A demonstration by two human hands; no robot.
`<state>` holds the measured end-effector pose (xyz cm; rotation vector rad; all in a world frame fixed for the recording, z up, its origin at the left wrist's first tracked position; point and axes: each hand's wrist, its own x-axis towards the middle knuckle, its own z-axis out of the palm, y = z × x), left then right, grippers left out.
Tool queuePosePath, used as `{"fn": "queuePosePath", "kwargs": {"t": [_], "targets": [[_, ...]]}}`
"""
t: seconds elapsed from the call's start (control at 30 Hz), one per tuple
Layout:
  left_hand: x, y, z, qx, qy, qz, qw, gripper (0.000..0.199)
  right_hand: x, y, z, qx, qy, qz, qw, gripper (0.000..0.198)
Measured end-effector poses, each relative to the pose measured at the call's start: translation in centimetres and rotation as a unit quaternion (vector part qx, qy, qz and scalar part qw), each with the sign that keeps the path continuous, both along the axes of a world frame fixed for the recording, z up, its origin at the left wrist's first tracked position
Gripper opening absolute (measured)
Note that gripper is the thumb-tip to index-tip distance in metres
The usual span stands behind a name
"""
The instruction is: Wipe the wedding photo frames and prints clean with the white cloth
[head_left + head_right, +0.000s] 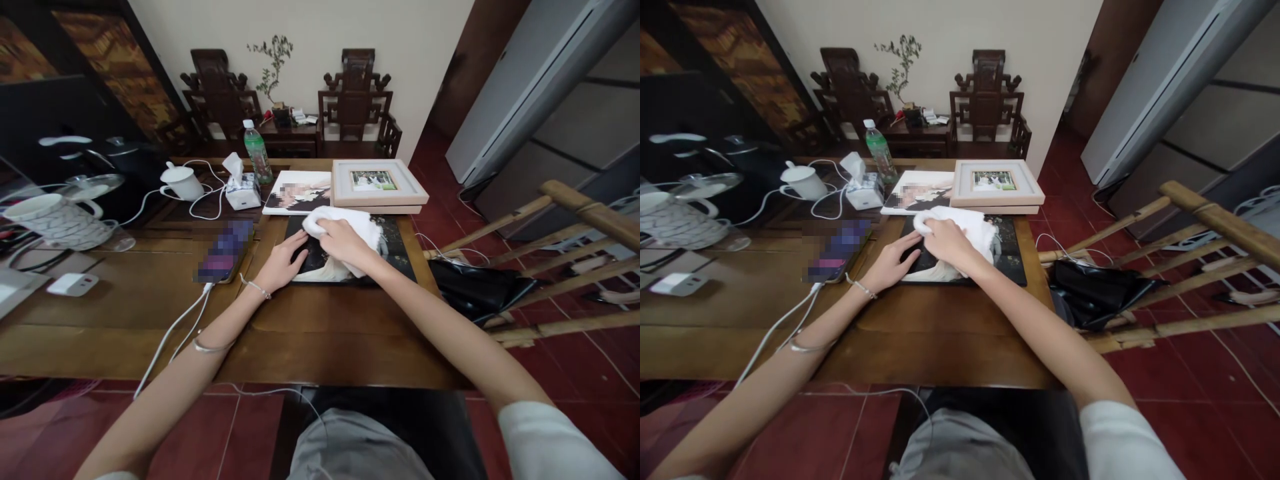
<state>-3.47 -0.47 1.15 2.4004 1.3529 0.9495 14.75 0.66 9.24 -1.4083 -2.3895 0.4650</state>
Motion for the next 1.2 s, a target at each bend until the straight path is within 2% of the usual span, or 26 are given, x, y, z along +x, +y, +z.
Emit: {"fn": "queuePosePath", "kwargs": {"t": [0.13, 0.23, 0.37, 0.53, 0.63, 0.7, 0.83, 0.97, 1.07, 1.2], "targets": [[0.0, -0.1, 0.3, 0.007, 0.0, 0.0, 1.0, 0.034, -4.0, 3.1, 0.4, -0.007, -0.01, 0.071, 0.997, 0.035], [0.0, -0.1, 0.3, 0.007, -0.004, -0.001, 1.0, 0.036, -4.8, 3.9, 1.0, -0.003, -0.032, 0.069, 0.997, 0.035], [-0.1, 0.1, -0.1, 0.001, -0.017, 0.002, 1.0, 0.041, -1.3, 3.4, 1.3, 0.006, -0.028, 0.049, 0.998, 0.032], [-0.2, 0.3, -0.5, 0.002, -0.022, -0.002, 1.0, 0.045, 7.4, 2.8, 1.0, 0.013, -0.066, -0.019, 0.998, 0.033], [-0.2, 0.3, -0.5, 0.006, -0.023, -0.002, 1.0, 0.045, 11.7, 1.9, 0.0, 0.028, -0.102, -0.016, 0.994, 0.032], [-0.2, 0.3, -0.5, 0.006, -0.024, -0.002, 1.0, 0.045, 13.2, 0.1, -1.0, 0.034, -0.125, 0.002, 0.992, 0.033], [-0.1, 0.2, -0.4, 0.005, -0.023, -0.006, 1.0, 0.044, 13.6, -6.2, -2.9, 0.073, -0.14, 0.055, 0.986, 0.034], [-0.1, 0.2, -0.5, 0.009, -0.019, -0.005, 1.0, 0.045, 12.9, -11.7, -3.1, 0.053, -0.153, 0.096, 0.982, 0.037], [-0.1, 0.3, -0.5, 0.012, -0.013, -0.005, 1.0, 0.045, 12.6, -11.9, -2.8, 0.038, -0.145, 0.096, 0.984, 0.037], [-0.2, 0.3, -0.4, 0.009, -0.006, -0.01, 1.0, 0.045, 12.4, -7.6, -2.7, 0.045, -0.13, 0.076, 0.988, 0.034]]}}
